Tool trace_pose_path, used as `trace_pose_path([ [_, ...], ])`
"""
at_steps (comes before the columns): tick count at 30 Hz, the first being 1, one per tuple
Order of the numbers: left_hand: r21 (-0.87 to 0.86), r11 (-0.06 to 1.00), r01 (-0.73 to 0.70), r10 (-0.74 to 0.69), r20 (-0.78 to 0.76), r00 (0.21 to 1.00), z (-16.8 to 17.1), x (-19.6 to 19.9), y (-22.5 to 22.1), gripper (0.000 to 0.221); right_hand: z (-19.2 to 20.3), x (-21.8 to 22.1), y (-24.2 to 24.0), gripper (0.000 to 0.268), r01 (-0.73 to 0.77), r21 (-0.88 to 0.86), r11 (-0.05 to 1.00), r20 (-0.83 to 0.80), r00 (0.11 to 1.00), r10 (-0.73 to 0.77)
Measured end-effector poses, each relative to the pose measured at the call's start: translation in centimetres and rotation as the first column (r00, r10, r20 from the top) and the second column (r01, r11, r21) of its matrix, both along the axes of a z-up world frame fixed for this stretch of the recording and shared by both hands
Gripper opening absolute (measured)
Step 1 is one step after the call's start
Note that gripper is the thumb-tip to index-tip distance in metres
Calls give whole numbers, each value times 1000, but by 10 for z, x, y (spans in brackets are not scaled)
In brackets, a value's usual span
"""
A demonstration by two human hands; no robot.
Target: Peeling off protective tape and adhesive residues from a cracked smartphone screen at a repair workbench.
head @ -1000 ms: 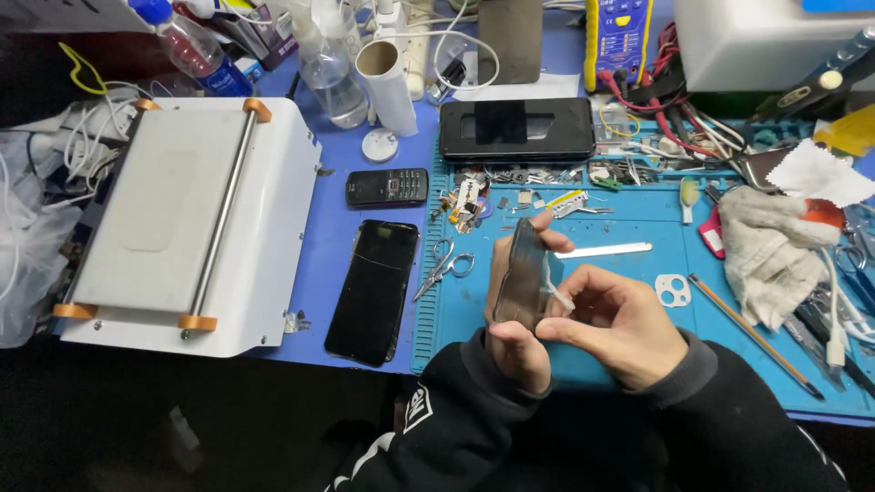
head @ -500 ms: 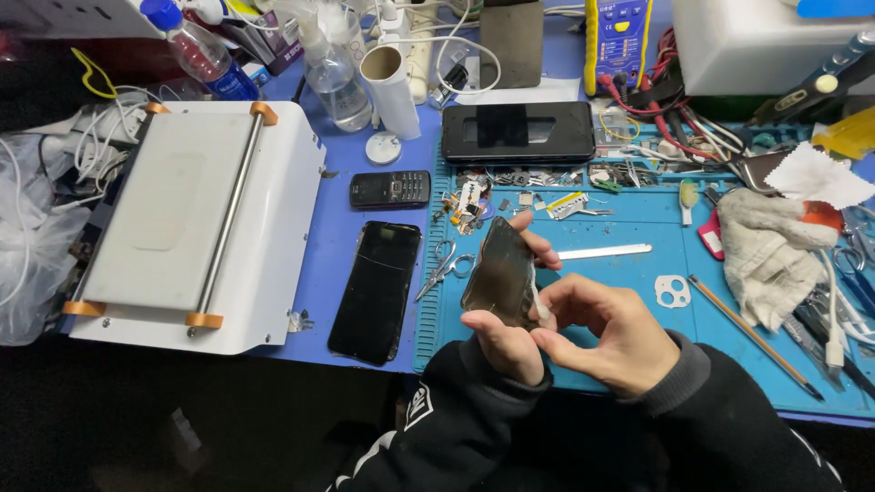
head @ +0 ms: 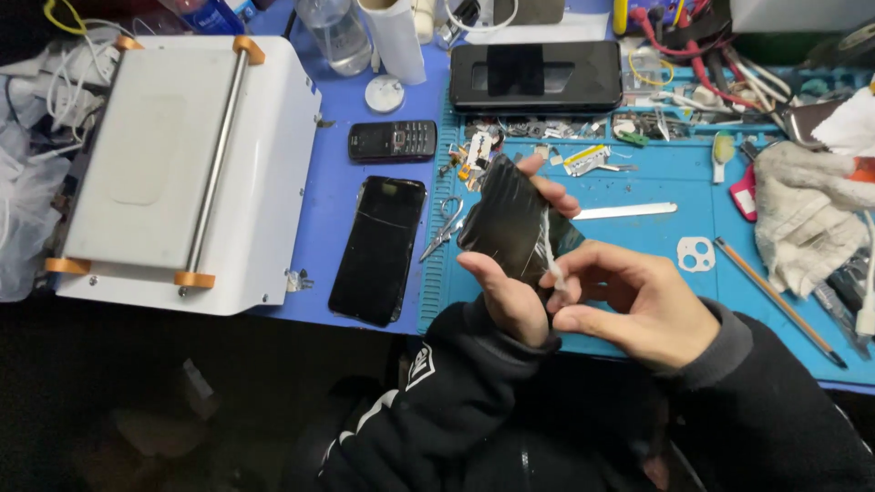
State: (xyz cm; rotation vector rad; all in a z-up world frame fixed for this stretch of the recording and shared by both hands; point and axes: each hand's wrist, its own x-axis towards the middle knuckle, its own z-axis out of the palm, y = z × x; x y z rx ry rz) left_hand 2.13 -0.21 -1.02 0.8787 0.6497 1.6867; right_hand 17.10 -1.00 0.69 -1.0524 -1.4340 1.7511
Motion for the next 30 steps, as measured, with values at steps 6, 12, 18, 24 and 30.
trace_pose_path([
  [6, 25, 999, 32, -30, -65, 997, 0, -2, -5, 121, -18, 1, -5, 18, 169, 142, 975, -7, 985, -170],
  [12, 15, 999, 40, -40, 22, 999, 0, -1, -3, 118, 20, -18, -6, 24, 236, 441, 866, 114, 942, -315],
  [18, -4, 1000, 17, -17, -48, 999, 0, -2, -4, 119, 14, -20, -7, 24, 272, 336, 902, 40, 952, -302],
  [24, 84, 996, -34, 50, -201, 978, -14, 1, -7, 119, 6, -17, -7, 21, 178, 310, 934, 63, 976, -207],
  [30, 339, 940, -34, 192, -447, 874, -20, -1, -8, 106, -3, -14, -7, 24, 239, 144, 960, -112, 968, -224],
])
